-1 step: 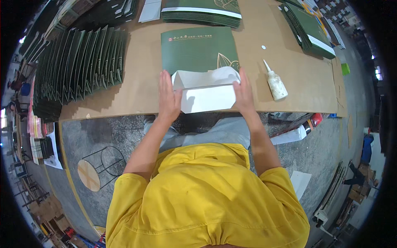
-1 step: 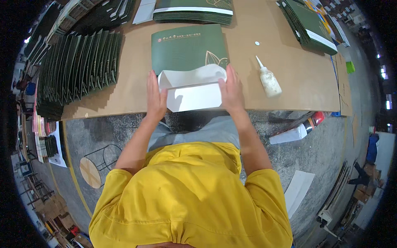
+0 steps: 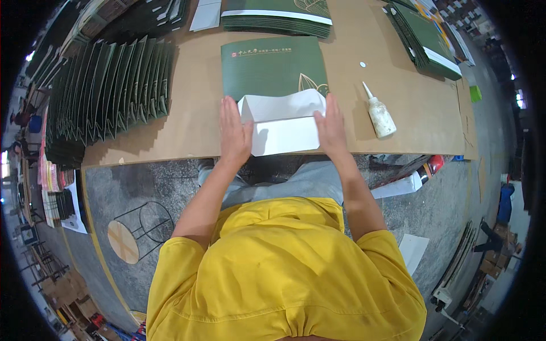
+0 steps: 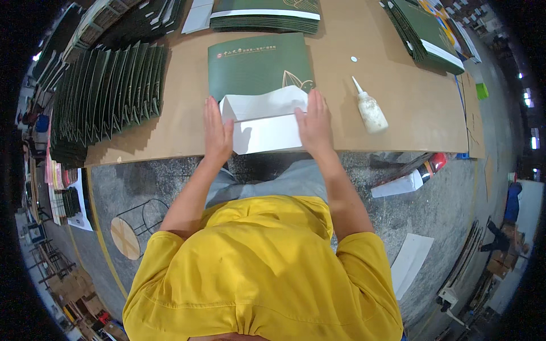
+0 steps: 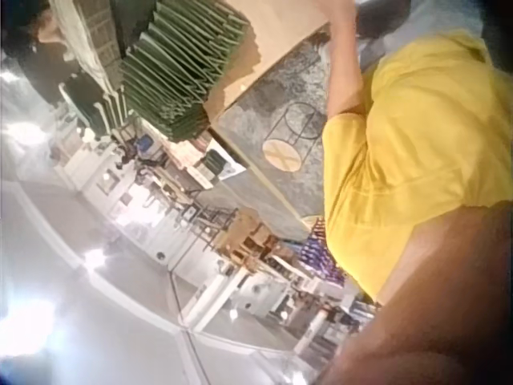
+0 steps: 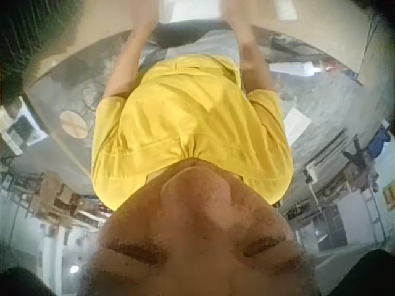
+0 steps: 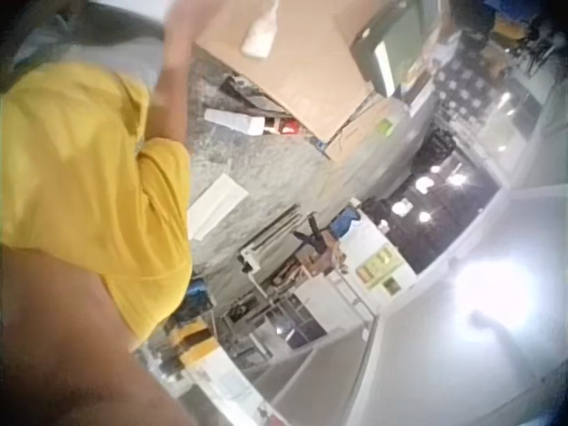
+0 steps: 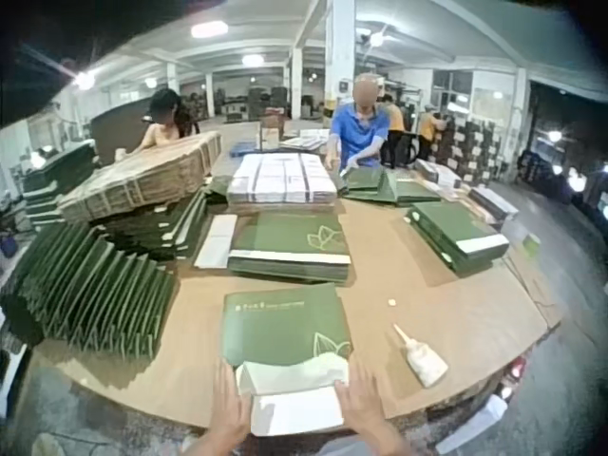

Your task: Applying glue and folding paper product components at a workbench.

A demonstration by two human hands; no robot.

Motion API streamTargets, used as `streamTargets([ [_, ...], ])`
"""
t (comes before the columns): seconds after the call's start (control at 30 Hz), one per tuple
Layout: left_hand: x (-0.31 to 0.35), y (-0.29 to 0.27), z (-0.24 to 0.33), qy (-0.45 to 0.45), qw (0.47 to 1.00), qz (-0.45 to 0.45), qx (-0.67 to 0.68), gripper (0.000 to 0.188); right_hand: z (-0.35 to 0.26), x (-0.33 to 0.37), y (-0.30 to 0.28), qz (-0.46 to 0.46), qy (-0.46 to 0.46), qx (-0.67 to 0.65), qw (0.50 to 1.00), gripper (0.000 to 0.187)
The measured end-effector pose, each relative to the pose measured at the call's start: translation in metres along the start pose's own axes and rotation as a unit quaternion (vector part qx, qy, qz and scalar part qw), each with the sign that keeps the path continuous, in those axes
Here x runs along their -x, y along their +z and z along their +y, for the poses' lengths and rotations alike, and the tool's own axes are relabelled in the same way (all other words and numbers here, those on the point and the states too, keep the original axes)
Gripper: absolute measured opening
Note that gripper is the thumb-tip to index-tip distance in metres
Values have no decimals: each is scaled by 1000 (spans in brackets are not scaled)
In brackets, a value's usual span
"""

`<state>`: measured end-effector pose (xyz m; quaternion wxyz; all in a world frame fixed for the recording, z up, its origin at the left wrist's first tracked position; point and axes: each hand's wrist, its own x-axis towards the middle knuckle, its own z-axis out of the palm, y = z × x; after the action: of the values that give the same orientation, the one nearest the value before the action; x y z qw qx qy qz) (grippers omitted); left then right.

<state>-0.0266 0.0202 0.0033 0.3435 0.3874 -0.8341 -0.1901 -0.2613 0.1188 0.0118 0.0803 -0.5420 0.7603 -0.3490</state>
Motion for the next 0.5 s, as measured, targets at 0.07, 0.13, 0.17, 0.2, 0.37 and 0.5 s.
streamTargets([
  [0.07,-4,12,3,-24,998,-12,-63,68,-17,-5,19,-6,34,71,997,69],
  [0.13,-7,21,10,-51,990,-22,-126,69,-29,-10,26,-37,64,177,981,85],
  [0.17,-7,24,12,-48,985,-37,-161,71,-29,-9,28,-41,64,177,981,85],
  [0.2,-8,27,13,-46,978,-51,-195,73,-29,-8,30,-41,52,210,975,86],
  [0.37,-15,26,16,-74,967,-112,-215,76,-32,-12,28,-88,38,257,962,89],
  [0.5,-17,31,18,-101,955,-150,-236,75,-28,-16,35,-100,27,262,959,86],
])
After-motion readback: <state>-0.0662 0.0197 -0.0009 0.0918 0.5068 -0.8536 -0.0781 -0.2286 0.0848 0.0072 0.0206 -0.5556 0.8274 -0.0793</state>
